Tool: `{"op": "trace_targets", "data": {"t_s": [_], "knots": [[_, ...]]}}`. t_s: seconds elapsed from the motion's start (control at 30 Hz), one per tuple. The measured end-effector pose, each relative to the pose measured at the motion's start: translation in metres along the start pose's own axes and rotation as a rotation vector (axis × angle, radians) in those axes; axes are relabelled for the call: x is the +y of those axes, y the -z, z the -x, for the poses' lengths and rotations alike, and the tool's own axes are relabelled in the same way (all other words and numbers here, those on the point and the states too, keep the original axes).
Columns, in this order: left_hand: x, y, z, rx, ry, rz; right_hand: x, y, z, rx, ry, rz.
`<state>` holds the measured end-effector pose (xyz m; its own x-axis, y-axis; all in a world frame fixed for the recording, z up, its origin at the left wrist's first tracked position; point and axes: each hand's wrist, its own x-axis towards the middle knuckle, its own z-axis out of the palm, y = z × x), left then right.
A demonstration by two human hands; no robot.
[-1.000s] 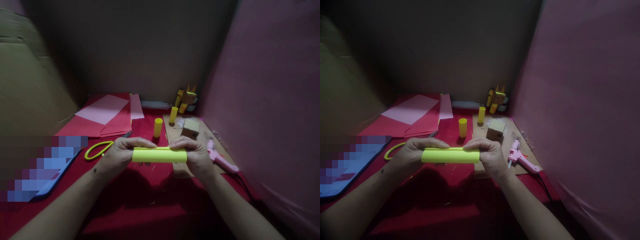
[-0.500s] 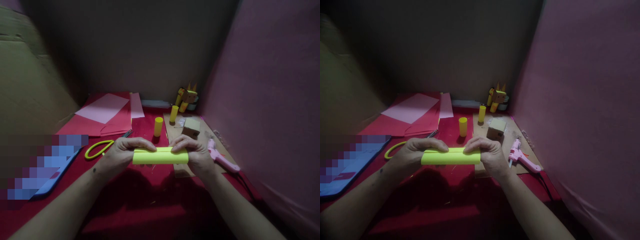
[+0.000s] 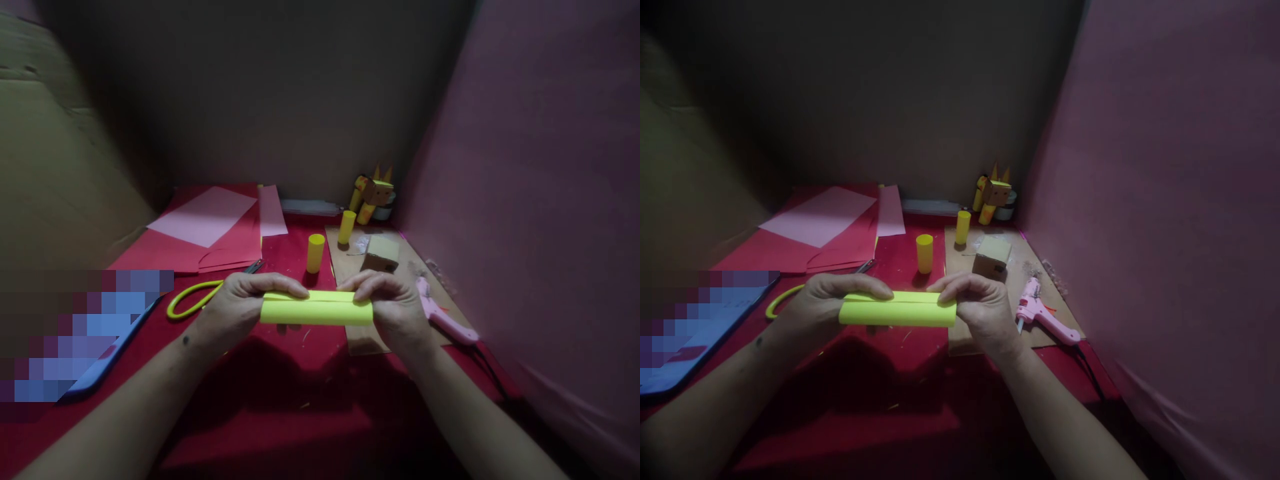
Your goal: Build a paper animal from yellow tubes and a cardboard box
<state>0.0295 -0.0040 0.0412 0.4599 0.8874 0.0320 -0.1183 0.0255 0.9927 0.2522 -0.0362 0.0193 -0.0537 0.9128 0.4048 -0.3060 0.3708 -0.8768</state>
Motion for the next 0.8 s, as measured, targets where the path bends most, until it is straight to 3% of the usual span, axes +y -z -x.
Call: {"op": "trace_targets", "data": {"t_s": [0.33, 0.5, 0.8], "knots": [[-0.0046, 0.0072, -0.0022, -0.018, -0.059, 0.017, -0.0031, -0.0024, -0.0019, 0.096, 0.023, -0.065], [-0.0017, 0.0055, -0.0015, 0.01, -0.117, 0.027, -0.0065, -0.0005, -0.0023, 0.14, -0.065, -0.101], [-0.0021, 0.004, -0.001, 0.009, -0.157, 0.016, -0.0039, -0.0088, -0.0023, -0.025, -0.227, -0.105]]}}
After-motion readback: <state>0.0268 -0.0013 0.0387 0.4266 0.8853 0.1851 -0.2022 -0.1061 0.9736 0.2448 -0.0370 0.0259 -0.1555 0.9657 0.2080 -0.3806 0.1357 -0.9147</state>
